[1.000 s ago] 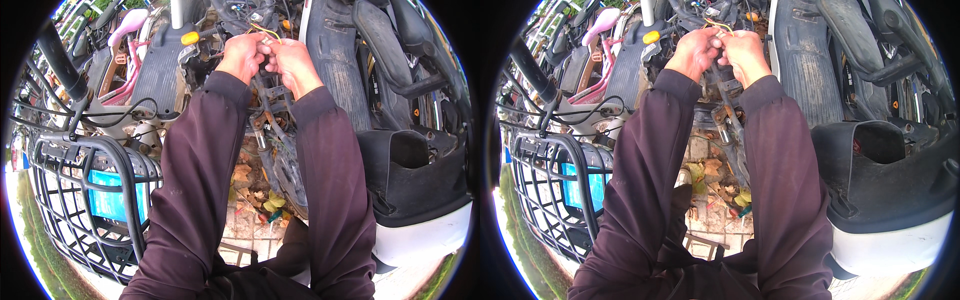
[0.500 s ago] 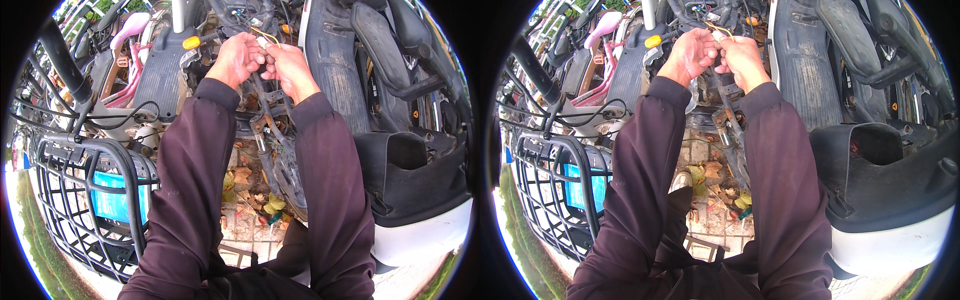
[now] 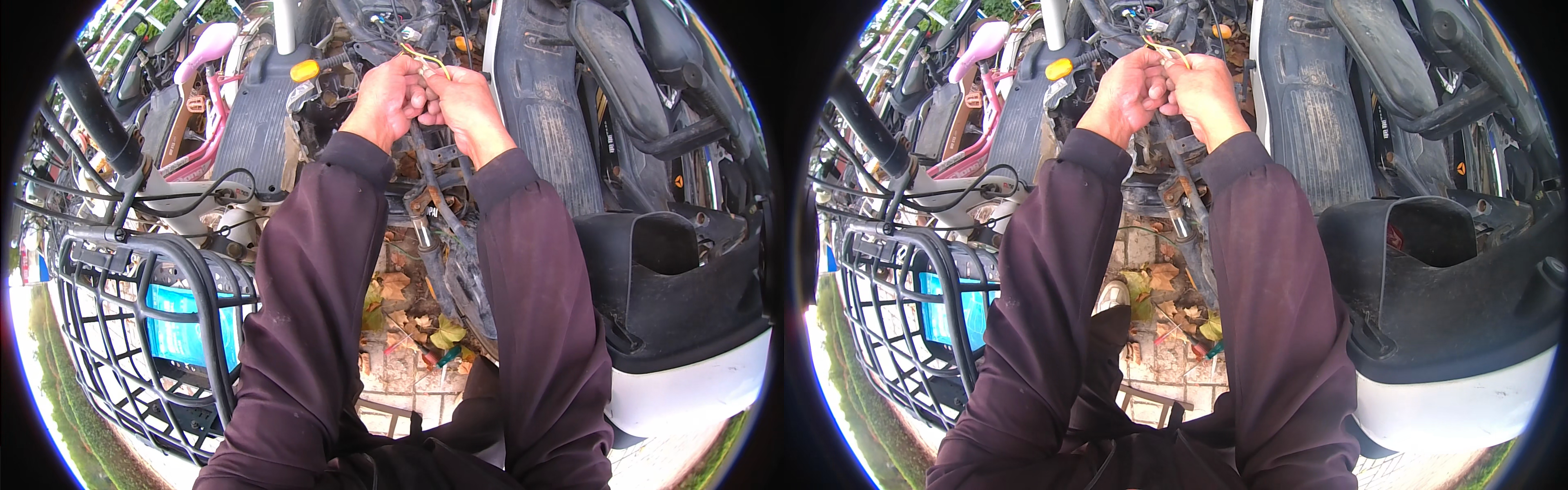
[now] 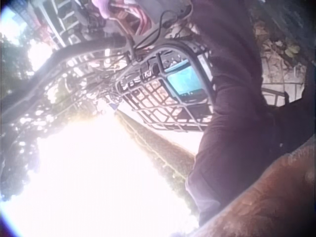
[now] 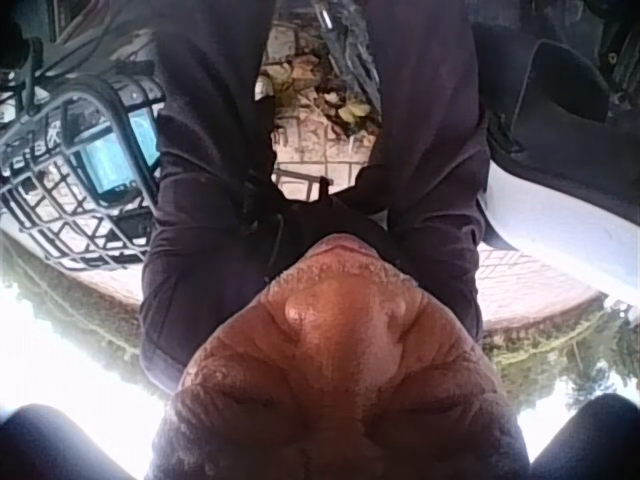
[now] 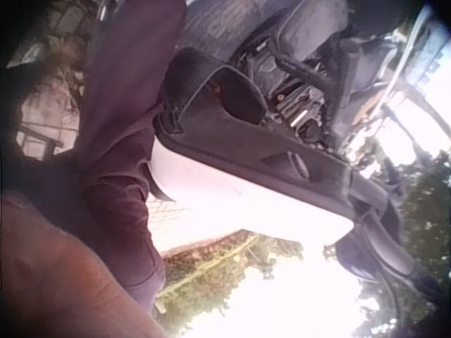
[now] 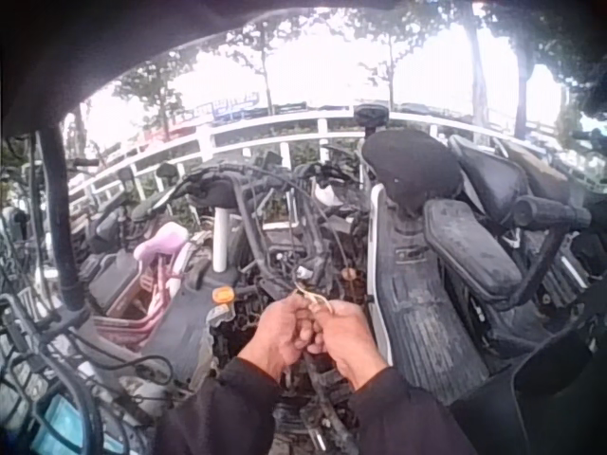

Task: The person works on a motorcycle's headlight wiring, stripping and twisting wires, then connecting a white plastic connector. They remove the headlight assembly, inspect it, and reattach the wiring.

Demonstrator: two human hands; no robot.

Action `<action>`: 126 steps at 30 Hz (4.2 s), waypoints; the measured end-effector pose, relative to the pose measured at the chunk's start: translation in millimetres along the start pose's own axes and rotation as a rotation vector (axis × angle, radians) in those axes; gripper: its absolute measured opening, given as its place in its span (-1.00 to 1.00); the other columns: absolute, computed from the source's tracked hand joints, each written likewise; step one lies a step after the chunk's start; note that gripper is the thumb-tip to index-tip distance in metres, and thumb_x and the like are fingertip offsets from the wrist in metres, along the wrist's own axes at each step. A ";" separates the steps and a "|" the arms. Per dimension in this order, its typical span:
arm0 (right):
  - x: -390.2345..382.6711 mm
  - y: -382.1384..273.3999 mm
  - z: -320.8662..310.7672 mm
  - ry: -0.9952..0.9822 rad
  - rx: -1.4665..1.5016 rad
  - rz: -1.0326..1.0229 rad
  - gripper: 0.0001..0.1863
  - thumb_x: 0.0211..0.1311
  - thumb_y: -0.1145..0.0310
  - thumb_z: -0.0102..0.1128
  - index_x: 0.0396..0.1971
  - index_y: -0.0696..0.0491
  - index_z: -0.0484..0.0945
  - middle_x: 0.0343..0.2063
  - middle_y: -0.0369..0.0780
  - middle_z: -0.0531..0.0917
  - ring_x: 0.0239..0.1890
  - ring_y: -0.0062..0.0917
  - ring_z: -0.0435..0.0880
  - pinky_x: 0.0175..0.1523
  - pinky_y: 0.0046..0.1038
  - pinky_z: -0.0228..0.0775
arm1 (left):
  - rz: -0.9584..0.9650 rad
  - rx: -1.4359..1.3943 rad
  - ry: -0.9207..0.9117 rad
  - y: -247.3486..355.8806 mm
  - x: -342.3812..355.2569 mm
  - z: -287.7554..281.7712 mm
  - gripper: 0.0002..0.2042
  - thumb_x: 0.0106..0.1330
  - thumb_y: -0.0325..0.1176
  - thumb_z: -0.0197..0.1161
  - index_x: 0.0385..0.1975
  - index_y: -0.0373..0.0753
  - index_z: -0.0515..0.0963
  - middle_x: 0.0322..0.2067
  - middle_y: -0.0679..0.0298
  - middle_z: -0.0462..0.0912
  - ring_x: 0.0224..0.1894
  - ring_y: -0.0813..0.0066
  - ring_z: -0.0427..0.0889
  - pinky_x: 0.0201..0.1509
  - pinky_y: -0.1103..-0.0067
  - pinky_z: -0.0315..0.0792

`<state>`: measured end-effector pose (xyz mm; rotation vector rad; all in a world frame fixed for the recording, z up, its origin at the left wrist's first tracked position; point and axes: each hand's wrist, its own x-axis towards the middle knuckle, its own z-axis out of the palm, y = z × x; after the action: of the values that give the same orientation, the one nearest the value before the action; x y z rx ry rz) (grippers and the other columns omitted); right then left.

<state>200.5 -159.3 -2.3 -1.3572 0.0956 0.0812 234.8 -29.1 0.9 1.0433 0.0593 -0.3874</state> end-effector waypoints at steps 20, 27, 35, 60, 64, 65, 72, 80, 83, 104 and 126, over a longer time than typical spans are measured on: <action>-8.1 -10.6 10.7 0.103 -0.099 -0.049 -0.79 0.42 0.39 0.21 -0.46 0.12 0.63 -0.51 -0.31 0.67 -0.51 -0.67 0.62 -0.47 -0.55 0.48 | -0.017 -0.094 0.224 3.6 14.8 20.0 -0.82 0.35 -0.44 0.01 -0.43 -0.34 0.52 -0.58 0.18 0.55 -0.75 0.48 0.28 -0.70 0.46 0.13; -5.0 -17.3 8.1 0.181 -0.386 -0.106 -0.76 0.38 0.34 0.28 -0.39 0.20 0.75 -0.53 -0.21 0.75 -0.56 -0.57 0.70 -0.51 -0.45 0.58 | -0.009 -0.090 0.164 5.0 14.9 16.9 -0.82 0.39 -0.44 -0.02 -0.39 -0.33 0.51 -0.57 0.17 0.56 -0.75 0.49 0.27 -0.72 0.48 0.13; -13.0 -20.4 8.2 0.122 -0.201 -0.041 -0.77 0.43 0.31 0.23 -0.35 0.15 0.70 -0.50 -0.32 0.66 -0.58 -0.68 0.52 -0.54 -0.52 0.48 | -0.042 -0.158 0.132 8.6 18.2 13.9 -0.81 0.40 -0.43 -0.02 -0.37 -0.34 0.52 -0.62 0.22 0.54 -0.78 0.53 0.25 -0.72 0.49 0.12; -2.4 -14.8 -8.5 0.107 -0.128 -0.024 -0.81 0.34 0.37 0.23 -0.33 0.20 0.69 -0.47 -0.28 0.62 -0.53 -0.62 0.58 -0.49 -0.47 0.56 | 0.546 0.726 0.124 8.3 -4.7 -0.2 -0.84 0.41 -0.45 0.24 -0.21 -0.38 0.71 -0.46 0.24 0.75 -0.61 0.59 0.65 -0.53 0.61 0.46; -2.7 -14.8 -9.2 0.079 -0.208 -0.046 -0.79 0.43 0.32 0.20 -0.28 0.18 0.64 -0.47 -0.31 0.59 -0.55 -0.65 0.53 -0.43 -0.47 0.58 | 0.564 0.911 0.075 14.6 -3.1 -2.5 -0.79 0.40 -0.46 0.17 -0.12 -0.39 0.70 -0.47 0.22 0.75 -0.57 0.57 0.69 -0.50 0.61 0.49; -3.2 -14.8 -9.4 0.063 -0.242 -0.061 -0.79 0.47 0.31 0.18 -0.27 0.17 0.62 -0.46 -0.32 0.56 -0.55 -0.67 0.51 -0.41 -0.48 0.58 | 0.537 0.931 0.009 18.0 -2.3 -3.3 -0.77 0.43 -0.45 0.15 -0.07 -0.40 0.68 -0.42 0.21 0.76 -0.54 0.56 0.70 -0.50 0.62 0.50; -4.1 -13.0 -9.2 0.082 -0.334 -0.065 -0.77 0.48 0.28 0.19 -0.25 0.16 0.62 -0.45 -0.31 0.59 -0.53 -0.67 0.52 -0.40 -0.49 0.59 | 0.229 0.973 -0.206 34.0 7.3 -4.3 -0.77 0.53 -0.45 -0.01 -0.12 -0.44 0.58 -0.40 0.17 0.71 -0.47 0.45 0.75 -0.53 0.63 0.52; 2.7 -7.0 -18.1 0.062 -0.431 -0.053 -0.71 0.46 0.24 0.19 -0.32 0.18 0.64 -0.55 -0.23 0.63 -0.54 -0.56 0.63 -0.43 -0.40 0.53 | 0.312 1.040 -0.257 27.6 5.7 -10.6 -0.78 0.58 -0.43 -0.03 -0.11 -0.40 0.56 -0.37 0.16 0.69 -0.47 0.47 0.74 -0.52 0.60 0.56; 7.1 -3.8 -23.2 0.071 -0.592 -0.072 -0.71 0.44 0.22 0.20 -0.32 0.17 0.67 -0.53 -0.11 0.67 -0.46 -0.34 0.70 -0.31 -0.26 0.56 | 0.327 1.030 -0.273 24.6 6.2 -10.1 -0.79 0.59 -0.43 -0.02 -0.11 -0.40 0.55 -0.38 0.16 0.69 -0.47 0.46 0.75 -0.49 0.59 0.60; -1.2 -14.9 -21.5 0.140 -1.029 -0.354 -0.64 0.47 0.17 0.15 -0.32 0.18 0.71 -0.34 0.07 0.73 -0.19 0.05 0.70 -0.06 -0.02 0.52 | 0.322 0.984 -0.221 15.1 7.4 -13.9 -0.73 0.60 -0.41 -0.04 0.06 -0.44 0.53 -0.26 0.09 0.73 -0.31 0.35 0.79 -0.34 0.54 0.69; 6.7 -0.8 -16.8 0.051 -0.531 -0.221 -0.66 0.51 0.20 0.14 -0.19 0.18 0.71 -0.48 -0.30 0.68 -0.50 -0.65 0.61 -0.49 -0.49 0.47 | -0.033 -0.200 -0.016 -14.2 -0.4 16.1 -0.68 0.55 -0.36 -0.09 0.04 -0.44 0.52 -0.01 0.03 0.68 0.02 0.17 0.68 0.24 0.36 0.53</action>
<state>206.9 -175.8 -5.8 -1.8918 -0.0378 -0.1234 227.4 -49.0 -2.6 0.8427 0.0987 -0.4111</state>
